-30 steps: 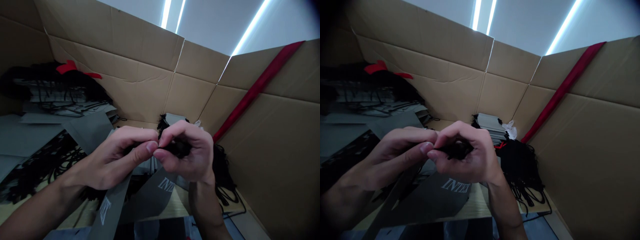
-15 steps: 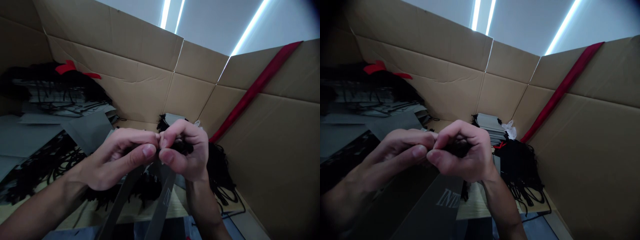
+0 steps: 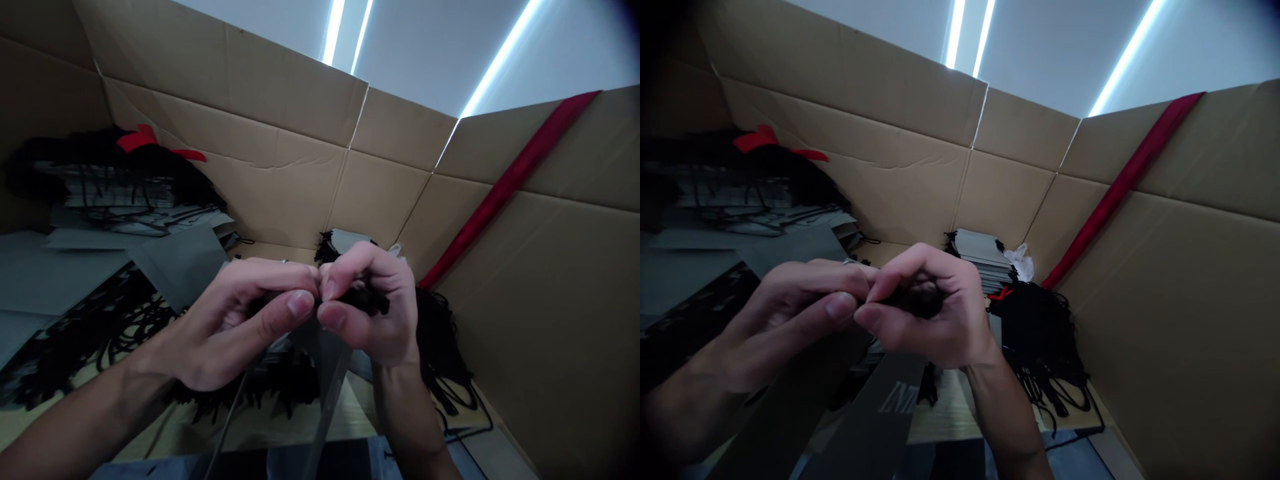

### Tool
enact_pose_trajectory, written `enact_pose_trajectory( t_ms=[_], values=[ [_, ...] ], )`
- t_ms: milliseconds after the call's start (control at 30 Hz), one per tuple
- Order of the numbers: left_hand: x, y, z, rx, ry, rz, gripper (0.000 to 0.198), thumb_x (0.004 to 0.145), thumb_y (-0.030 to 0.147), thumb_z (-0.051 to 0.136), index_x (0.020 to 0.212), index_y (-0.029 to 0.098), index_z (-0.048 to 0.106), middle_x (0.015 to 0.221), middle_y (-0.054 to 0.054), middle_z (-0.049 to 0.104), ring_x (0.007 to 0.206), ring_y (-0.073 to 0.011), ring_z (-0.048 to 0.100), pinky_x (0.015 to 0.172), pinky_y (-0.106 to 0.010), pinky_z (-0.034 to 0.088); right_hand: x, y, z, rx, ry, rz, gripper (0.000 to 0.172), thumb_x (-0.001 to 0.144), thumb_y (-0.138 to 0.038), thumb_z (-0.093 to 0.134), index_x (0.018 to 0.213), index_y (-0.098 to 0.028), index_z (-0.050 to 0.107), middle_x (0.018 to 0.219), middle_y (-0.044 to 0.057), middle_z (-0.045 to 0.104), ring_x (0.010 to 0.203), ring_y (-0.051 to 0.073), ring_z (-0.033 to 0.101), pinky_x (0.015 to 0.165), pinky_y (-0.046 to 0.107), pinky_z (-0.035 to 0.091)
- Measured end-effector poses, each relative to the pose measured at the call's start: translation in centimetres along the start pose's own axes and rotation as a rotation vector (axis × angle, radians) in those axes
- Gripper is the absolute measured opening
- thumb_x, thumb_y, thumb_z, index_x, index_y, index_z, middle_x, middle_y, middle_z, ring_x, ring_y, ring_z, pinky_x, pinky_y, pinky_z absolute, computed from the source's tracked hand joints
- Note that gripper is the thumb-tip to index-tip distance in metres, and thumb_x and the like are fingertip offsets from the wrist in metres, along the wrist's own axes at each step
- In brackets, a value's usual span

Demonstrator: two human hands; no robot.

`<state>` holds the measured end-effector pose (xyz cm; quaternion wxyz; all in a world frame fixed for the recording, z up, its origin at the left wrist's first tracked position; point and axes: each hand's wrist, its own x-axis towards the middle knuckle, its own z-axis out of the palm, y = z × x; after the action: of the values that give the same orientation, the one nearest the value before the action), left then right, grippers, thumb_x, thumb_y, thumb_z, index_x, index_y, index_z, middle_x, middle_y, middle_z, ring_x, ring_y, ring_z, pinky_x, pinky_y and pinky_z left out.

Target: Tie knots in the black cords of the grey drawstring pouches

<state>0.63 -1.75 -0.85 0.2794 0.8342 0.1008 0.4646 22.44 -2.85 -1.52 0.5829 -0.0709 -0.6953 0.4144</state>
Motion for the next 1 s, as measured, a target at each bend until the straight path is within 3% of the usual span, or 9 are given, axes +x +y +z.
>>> enact_pose_trajectory(
  t_ms=[100,233,367,467,633,700,767,933,1000],
  values=[
    [0.1,0.2,0.2,-0.146,-0.080,0.009,0.044,0.129,0.040,0.055,0.090,0.021,0.062,0.081,0.004,0.056,0.071,-0.0112,0.051,0.064,-0.025,0.042,0.0,0.4,-0.2,0.093,-0.008,0.061,0.032,0.088,-0.025,0.112,0.104,-0.027,0.084,0.080,-0.003,0.077,0.059,0.012,0.062,0.052,0.024,0.050],
    [0.6,0.0,0.2,-0.170,-0.007,-0.025,0.050,0.129,0.044,0.056,0.085,0.020,0.061,0.078,0.002,0.056,0.068,-0.0120,0.051,0.060,-0.027,0.041,0.2,-0.5,-0.5,0.065,0.014,0.112,0.041,0.082,-0.031,0.117,0.109,-0.027,0.087,0.084,-0.002,0.079,0.063,0.014,0.067,0.056,0.025,0.057],
    [1.3,-1.3,0.3,-0.104,0.229,-0.061,0.056,0.124,0.055,0.066,0.080,0.021,0.064,0.077,-0.001,0.062,0.071,-0.0163,0.059,0.063,-0.032,0.047,-0.3,-3.1,-1.0,-0.128,0.048,0.172,0.064,0.071,-0.031,0.124,0.125,-0.030,0.090,0.094,-0.001,0.084,0.068,0.014,0.068,0.060,0.025,0.059],
    [1.9,-2.8,0.3,-0.044,0.467,-0.016,0.052,0.123,0.053,0.068,0.081,0.023,0.064,0.076,0.000,0.059,0.071,-0.0164,0.057,0.065,-0.035,0.046,-1.8,-5.0,-0.8,-0.379,0.095,0.174,0.062,0.072,-0.052,0.122,0.122,-0.030,0.092,0.095,0.001,0.085,0.073,0.017,0.071,0.063,0.028,0.060],
    [2.1,-3.6,-0.1,0.212,0.897,-0.084,0.045,0.128,0.042,0.056,0.086,0.024,0.059,0.079,0.003,0.052,0.072,-0.0131,0.051,0.069,-0.037,0.039,-4.9,-5.8,1.6,-0.839,0.021,0.146,0.082,0.065,-0.063,0.122,0.132,-0.027,0.089,0.116,0.007,0.091,0.090,0.028,0.083,0.074,0.035,0.067],
    [2.1,-3.3,-0.5,0.291,0.958,-0.134,0.044,0.126,0.037,0.054,0.084,0.023,0.058,0.080,0.003,0.051,0.077,-0.0133,0.050,0.071,-0.036,0.037,-5.5,-5.4,2.6,-0.981,0.027,0.143,0.053,0.086,-0.045,0.113,0.128,-0.025,0.088,0.120,0.009,0.092,0.099,0.029,0.085,0.083,0.036,0.068],
    [2.3,-2.9,-1.0,0.218,0.928,-0.164,0.041,0.124,0.037,0.059,0.086,0.022,0.062,0.082,0.003,0.055,0.082,-0.0136,0.050,0.072,-0.034,0.038,-5.7,-5.1,2.8,-1.061,0.088,0.160,0.008,0.108,-0.029,0.091,0.108,-0.022,0.086,0.102,0.006,0.090,0.089,0.024,0.081,0.079,0.033,0.064],
    [2.5,-2.3,-2.7,-0.094,0.579,-0.272,0.047,0.106,0.068,0.079,0.110,0.021,0.075,0.077,0.004,0.063,0.063,-0.0127,0.055,0.052,-0.028,0.042,-4.5,-6.4,0.2,-1.059,0.448,0.165,0.033,0.112,-0.039,0.084,0.086,-0.021,0.075,0.075,-0.002,0.071,0.066,0.016,0.059,0.058,0.026,0.045],
    [2.4,-1.9,-3.2,-0.178,0.352,-0.335,0.054,0.087,0.060,0.100,0.115,0.020,0.076,0.067,0.006,0.063,0.049,-0.0132,0.055,0.040,-0.027,0.038,-3.9,-7.0,-0.7,-1.058,0.471,0.184,0.032,0.112,-0.045,0.086,0.091,-0.021,0.080,0.079,0.000,0.074,0.069,0.018,0.063,0.060,0.028,0.049]
  ],
)
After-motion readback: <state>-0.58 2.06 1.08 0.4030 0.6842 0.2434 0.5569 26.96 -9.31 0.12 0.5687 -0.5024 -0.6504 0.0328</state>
